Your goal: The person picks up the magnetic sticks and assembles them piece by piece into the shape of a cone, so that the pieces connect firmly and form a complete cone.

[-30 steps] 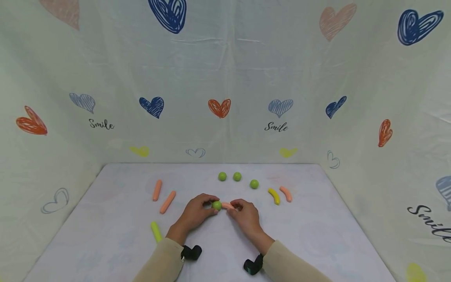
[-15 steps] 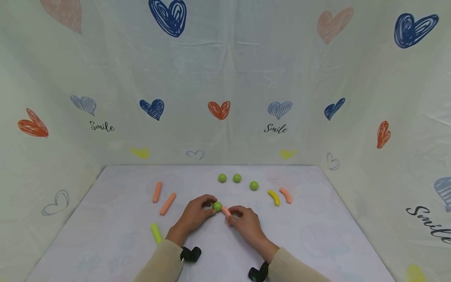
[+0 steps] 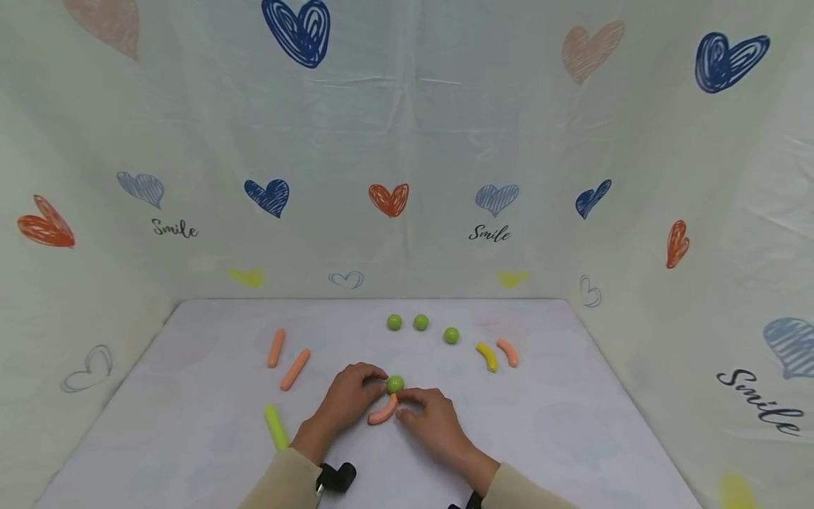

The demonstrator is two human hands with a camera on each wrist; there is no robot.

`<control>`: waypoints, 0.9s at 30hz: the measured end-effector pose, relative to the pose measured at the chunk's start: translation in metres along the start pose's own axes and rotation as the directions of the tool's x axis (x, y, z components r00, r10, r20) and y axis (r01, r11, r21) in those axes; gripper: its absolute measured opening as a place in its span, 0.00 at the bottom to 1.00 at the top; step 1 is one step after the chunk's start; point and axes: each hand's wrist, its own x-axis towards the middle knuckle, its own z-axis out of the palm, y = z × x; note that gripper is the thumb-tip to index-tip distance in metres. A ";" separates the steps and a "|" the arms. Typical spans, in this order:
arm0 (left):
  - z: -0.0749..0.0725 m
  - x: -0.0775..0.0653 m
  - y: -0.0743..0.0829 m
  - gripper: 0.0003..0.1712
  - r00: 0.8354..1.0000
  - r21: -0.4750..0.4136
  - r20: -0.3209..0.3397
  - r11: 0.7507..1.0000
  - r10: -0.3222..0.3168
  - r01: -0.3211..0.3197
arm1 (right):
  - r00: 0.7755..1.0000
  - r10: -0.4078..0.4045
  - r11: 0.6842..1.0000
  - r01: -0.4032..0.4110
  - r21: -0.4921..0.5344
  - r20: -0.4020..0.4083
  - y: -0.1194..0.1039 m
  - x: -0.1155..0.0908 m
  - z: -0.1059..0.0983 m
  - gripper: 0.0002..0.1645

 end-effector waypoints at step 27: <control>-0.001 -0.020 -0.001 0.10 0.993 0.046 0.052 0.993 0.104 -0.107 | 0.998 0.020 0.996 -0.015 0.092 -0.058 0.025 0.000 -0.037 0.17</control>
